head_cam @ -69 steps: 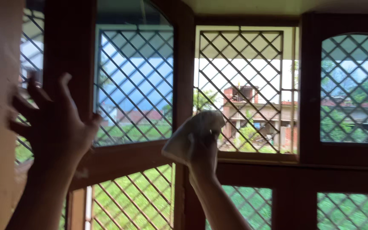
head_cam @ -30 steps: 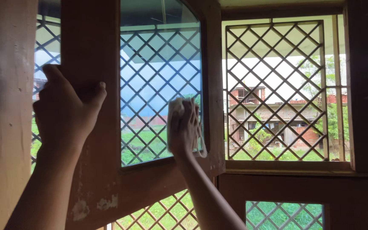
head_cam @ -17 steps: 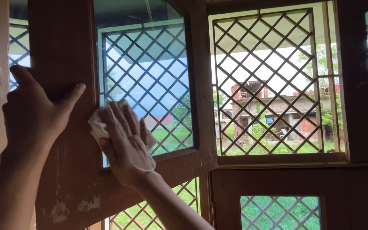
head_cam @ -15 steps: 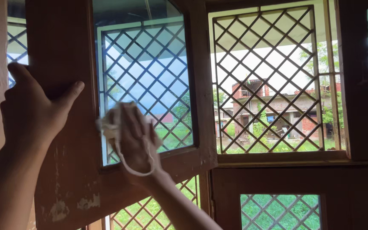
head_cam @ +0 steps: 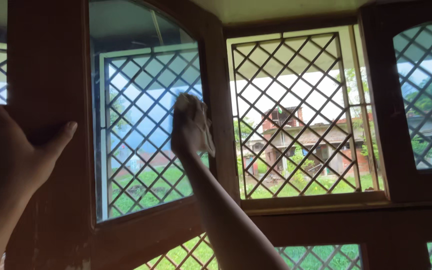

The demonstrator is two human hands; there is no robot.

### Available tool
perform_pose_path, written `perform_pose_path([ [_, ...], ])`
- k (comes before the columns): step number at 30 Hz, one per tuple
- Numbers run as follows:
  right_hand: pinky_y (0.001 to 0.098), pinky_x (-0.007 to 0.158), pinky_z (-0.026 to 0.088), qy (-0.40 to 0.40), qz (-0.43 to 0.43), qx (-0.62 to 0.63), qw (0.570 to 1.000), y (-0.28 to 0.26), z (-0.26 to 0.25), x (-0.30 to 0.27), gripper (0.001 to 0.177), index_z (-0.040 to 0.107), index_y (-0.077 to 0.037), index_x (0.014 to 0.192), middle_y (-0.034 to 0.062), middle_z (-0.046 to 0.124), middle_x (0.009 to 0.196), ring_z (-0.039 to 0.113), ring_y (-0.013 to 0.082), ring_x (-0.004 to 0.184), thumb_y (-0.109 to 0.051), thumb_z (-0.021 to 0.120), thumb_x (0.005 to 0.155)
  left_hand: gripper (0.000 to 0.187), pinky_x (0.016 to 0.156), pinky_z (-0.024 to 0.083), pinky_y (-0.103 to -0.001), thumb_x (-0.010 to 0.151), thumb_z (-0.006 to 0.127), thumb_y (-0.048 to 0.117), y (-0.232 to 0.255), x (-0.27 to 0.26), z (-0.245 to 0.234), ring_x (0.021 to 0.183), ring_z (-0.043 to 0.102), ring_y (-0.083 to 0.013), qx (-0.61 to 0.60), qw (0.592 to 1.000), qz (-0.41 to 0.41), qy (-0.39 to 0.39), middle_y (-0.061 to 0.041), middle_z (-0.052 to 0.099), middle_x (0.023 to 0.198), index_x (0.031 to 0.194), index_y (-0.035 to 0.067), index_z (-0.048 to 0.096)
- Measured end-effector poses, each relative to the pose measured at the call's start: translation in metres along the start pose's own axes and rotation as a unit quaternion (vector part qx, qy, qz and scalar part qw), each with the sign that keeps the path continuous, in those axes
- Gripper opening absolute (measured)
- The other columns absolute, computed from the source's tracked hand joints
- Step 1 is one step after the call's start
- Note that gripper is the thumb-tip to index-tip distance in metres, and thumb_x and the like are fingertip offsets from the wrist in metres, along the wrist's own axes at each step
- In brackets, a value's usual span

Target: The person wipes the glass panes and wooden frames of several windows using a white cloth.

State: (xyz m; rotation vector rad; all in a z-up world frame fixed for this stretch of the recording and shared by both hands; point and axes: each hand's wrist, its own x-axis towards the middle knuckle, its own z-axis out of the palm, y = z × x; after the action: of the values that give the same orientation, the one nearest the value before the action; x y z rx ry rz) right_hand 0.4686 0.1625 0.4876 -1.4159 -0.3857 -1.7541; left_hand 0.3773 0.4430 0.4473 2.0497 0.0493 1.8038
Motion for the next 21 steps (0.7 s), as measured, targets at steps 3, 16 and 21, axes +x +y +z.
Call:
perform_pose_path([
  [3, 0.0555, 0.106, 0.044, -0.025, -0.131, -0.01, 0.991, -0.048, 0.039, 0.02, 0.05, 0.043, -0.017, 0.148, 0.0153, 0.048, 0.147, 0.053, 0.0361, 0.132, -0.045, 0.034, 0.108, 0.111, 0.047, 0.061, -0.037, 0.094, 0.073, 0.061, -0.006, 0.003, 0.008, 0.062, 0.074, -0.0355, 0.011, 0.999, 0.012, 0.028, -0.03, 0.071, 0.083, 0.149, -0.024, 0.027],
  [16, 0.0454, 0.109, 0.038, -0.22, -0.214, 0.074, 0.949, -0.043, -0.041, -0.08, 0.04, 0.048, -0.01, 0.142, 0.0175, 0.052, 0.147, 0.052, 0.0347, 0.133, -0.026, 0.043, 0.105, 0.095, 0.053, 0.061, -0.038, 0.09, 0.072, 0.064, -0.007, 0.01, -0.005, 0.063, 0.074, -0.0321, -0.013, 1.0, 0.002, -0.019, -0.023, 0.072, 0.079, 0.132, -0.016, 0.042],
  [21, 0.0537, 0.123, 0.022, -0.047, -0.201, 0.006, 0.978, 0.028, -0.027, -0.007, 0.057, 0.03, -0.009, 0.155, 0.0217, 0.04, 0.157, 0.036, 0.0387, 0.149, -0.037, 0.038, 0.105, 0.076, 0.071, 0.062, -0.044, 0.096, 0.075, 0.06, -0.011, 0.088, 0.01, 0.078, 0.076, -0.0334, -0.074, 0.996, 0.041, 0.04, -0.025, 0.074, 0.089, 0.121, -0.01, 0.056],
])
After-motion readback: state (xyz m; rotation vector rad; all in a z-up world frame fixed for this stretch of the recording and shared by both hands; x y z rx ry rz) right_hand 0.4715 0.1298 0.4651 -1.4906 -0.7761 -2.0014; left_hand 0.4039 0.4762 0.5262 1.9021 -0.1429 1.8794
